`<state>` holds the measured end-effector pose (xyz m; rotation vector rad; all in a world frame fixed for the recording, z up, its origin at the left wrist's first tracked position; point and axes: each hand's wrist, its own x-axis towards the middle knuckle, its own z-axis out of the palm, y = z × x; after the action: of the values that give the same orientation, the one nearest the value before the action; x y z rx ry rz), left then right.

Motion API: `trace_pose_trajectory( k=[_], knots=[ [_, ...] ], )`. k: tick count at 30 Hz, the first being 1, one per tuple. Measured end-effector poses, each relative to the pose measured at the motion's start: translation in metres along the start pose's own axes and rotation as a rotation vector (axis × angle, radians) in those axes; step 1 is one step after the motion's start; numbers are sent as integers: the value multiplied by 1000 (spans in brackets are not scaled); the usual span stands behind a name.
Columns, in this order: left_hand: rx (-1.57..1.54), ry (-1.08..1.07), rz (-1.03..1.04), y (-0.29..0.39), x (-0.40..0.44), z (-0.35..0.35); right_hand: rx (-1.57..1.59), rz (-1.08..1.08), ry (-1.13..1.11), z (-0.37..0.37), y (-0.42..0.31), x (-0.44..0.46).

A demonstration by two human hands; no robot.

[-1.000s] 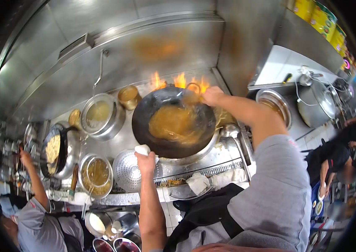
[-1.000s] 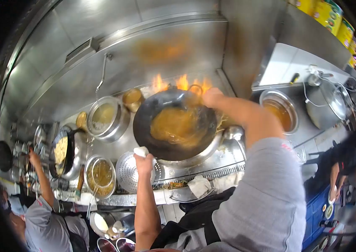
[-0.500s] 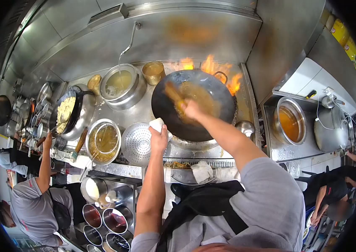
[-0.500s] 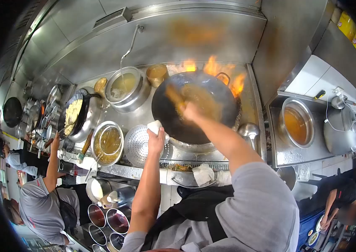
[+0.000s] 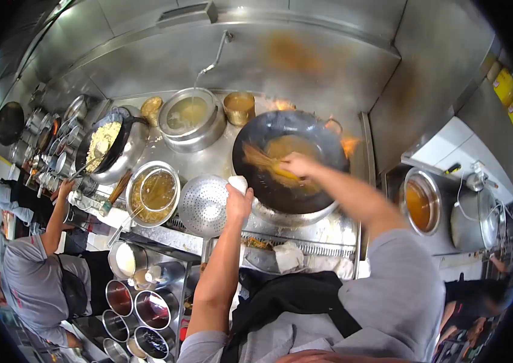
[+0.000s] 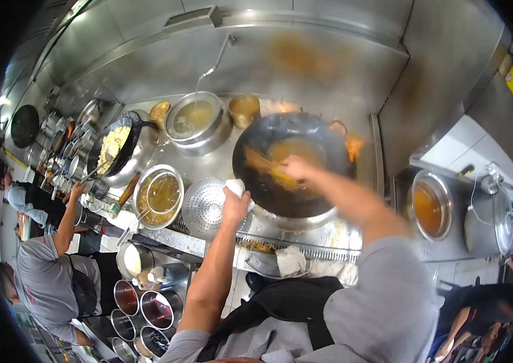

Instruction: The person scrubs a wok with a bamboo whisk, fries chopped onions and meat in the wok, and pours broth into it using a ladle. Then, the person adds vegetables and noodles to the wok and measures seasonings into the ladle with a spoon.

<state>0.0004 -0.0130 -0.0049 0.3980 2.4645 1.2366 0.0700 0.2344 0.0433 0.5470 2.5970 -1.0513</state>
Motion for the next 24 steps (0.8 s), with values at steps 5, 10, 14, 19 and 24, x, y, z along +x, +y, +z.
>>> trace_pose_trajectory(
  k=[5, 10, 14, 19, 24],
  knots=[
    [-16, 11, 36, -2, 6, -6, 64, 42, 171, 56, 9, -45],
    [-269, 12, 5, -16, 29, 16, -367, 127, -83, -24, 87, -115],
    [-135, 40, -63, -28, 32, 23, -508, 354, 221, -67, 77, -26],
    [-184, 110, 59, 7, -7, 6, -228, 271, 370, 37, 22, -9],
    [-146, 126, 12, 19, -23, 2, -370, 197, 64, 11, 39, -115]
  ],
)
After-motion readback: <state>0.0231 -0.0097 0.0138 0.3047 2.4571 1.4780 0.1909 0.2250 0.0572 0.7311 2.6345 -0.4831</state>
